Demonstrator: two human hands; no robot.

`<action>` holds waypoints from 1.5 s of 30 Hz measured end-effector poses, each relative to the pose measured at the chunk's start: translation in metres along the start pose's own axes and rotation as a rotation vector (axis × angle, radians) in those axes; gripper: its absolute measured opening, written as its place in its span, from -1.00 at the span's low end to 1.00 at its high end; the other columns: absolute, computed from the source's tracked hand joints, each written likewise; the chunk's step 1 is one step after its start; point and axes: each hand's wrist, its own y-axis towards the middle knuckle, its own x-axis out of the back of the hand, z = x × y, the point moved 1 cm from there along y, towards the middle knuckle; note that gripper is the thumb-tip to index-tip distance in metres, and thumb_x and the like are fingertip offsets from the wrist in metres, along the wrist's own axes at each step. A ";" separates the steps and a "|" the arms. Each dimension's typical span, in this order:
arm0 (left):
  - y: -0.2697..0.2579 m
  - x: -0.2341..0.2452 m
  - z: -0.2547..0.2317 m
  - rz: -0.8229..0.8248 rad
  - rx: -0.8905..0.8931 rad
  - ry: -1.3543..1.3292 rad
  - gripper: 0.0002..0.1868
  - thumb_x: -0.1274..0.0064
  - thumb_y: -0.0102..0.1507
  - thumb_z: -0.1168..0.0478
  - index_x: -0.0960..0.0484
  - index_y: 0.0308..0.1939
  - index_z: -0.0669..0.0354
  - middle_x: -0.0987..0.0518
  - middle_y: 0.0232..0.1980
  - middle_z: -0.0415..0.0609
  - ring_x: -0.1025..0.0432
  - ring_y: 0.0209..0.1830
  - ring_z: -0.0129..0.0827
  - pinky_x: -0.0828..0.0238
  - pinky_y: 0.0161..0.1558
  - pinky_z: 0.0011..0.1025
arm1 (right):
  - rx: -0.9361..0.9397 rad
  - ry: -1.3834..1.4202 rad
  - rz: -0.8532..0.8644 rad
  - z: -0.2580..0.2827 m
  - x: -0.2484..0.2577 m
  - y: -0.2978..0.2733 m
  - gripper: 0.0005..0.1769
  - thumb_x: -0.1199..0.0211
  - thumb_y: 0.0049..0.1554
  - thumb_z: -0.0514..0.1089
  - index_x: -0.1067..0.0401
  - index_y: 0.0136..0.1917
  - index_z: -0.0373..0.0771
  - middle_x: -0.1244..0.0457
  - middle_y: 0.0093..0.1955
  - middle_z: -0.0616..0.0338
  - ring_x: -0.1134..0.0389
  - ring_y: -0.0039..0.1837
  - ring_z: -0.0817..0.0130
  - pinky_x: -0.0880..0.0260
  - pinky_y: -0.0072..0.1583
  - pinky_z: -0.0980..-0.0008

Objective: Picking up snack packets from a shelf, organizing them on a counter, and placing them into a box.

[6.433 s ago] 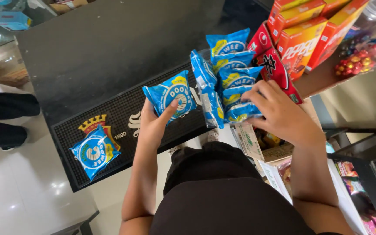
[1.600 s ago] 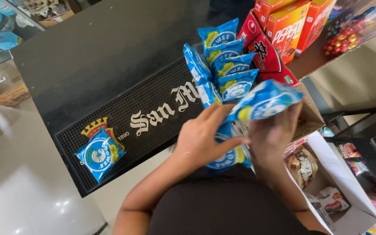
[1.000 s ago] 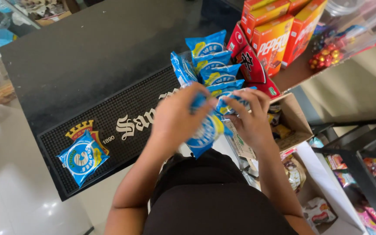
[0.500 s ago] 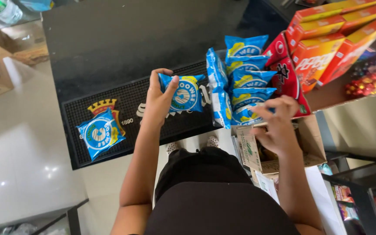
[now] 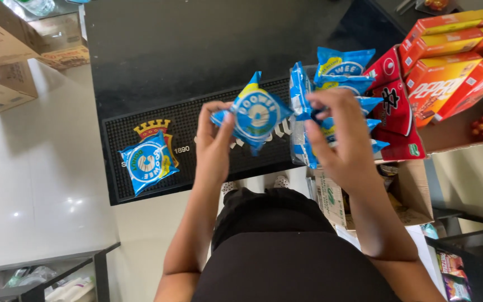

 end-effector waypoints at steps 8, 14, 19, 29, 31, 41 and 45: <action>-0.021 0.008 -0.009 0.389 -0.108 -0.105 -0.73 -0.06 0.34 0.47 -0.43 0.04 0.10 -0.37 0.30 -0.07 -0.30 0.39 -0.37 -0.37 0.29 -0.42 | -0.169 0.041 0.200 -0.010 -0.015 0.026 -0.53 -0.26 0.25 -0.03 -0.36 0.37 -0.24 -0.28 0.26 0.07 -0.33 0.26 0.27 -0.36 0.24 0.29; -0.011 0.011 -0.017 0.564 -0.139 -0.074 -0.66 -0.03 0.31 0.61 -0.44 0.04 0.15 -0.38 0.32 -0.05 -0.30 0.42 -0.32 -0.36 0.30 -0.34 | 0.000 0.024 0.352 -0.028 -0.012 0.044 -0.49 -0.35 0.19 0.02 -0.37 0.32 -0.24 -0.23 0.24 0.06 -0.28 0.30 0.20 -0.29 0.31 0.22; 0.001 -0.012 -0.052 0.683 -0.144 -0.013 -0.52 -0.10 0.27 0.56 -0.40 0.20 0.11 -0.34 0.33 -0.07 -0.28 0.46 -0.34 -0.39 0.39 -0.31 | 0.072 0.048 0.460 -0.023 -0.008 0.069 -0.55 -0.38 0.13 0.07 -0.45 0.20 -0.17 -0.28 0.12 0.18 -0.32 0.24 0.24 -0.27 0.28 0.20; 0.052 -0.050 -0.039 0.208 -0.619 0.863 -0.52 -0.34 0.23 0.30 -0.49 0.16 0.18 -0.62 -0.02 0.10 -0.57 -0.01 0.01 -0.51 0.01 -0.21 | 0.342 -0.257 0.285 -0.048 0.010 0.098 -0.76 -0.25 0.34 -0.06 -0.45 0.24 -0.14 -0.24 0.22 0.08 -0.24 0.30 0.11 -0.24 0.34 0.11; 0.065 -0.048 -0.026 0.094 -0.644 0.870 -0.56 -0.34 0.20 0.29 -0.51 0.10 0.18 -0.62 -0.07 0.11 -0.56 -0.05 0.00 -0.50 -0.02 -0.21 | 0.333 -0.357 0.280 -0.062 0.011 0.093 -0.79 -0.21 0.36 -0.08 -0.48 0.24 -0.09 -0.25 0.26 0.07 -0.24 0.33 0.11 -0.24 0.35 0.10; 0.074 -0.086 0.052 -0.001 -0.270 0.155 -0.56 -0.19 0.34 0.35 -0.20 0.08 0.28 -0.49 -0.09 -0.02 -0.44 -0.11 -0.52 -0.45 -0.14 -0.53 | 0.272 -0.629 0.457 -0.075 0.016 0.071 -0.80 -0.27 0.12 -0.06 -0.56 0.00 -0.11 -0.26 0.36 0.09 -0.25 0.36 0.03 -0.22 0.32 0.01; 0.057 -0.108 0.066 -0.086 -0.321 0.350 -0.54 -0.21 0.37 0.28 -0.16 0.03 0.30 -0.43 -0.12 0.08 -0.43 -0.16 -0.34 -0.45 -0.16 -0.37 | 0.201 -0.535 0.454 -0.077 0.019 0.073 -0.78 -0.28 0.12 -0.14 -0.53 0.02 -0.27 -0.26 0.31 -0.05 -0.27 0.31 -0.03 -0.30 0.30 0.08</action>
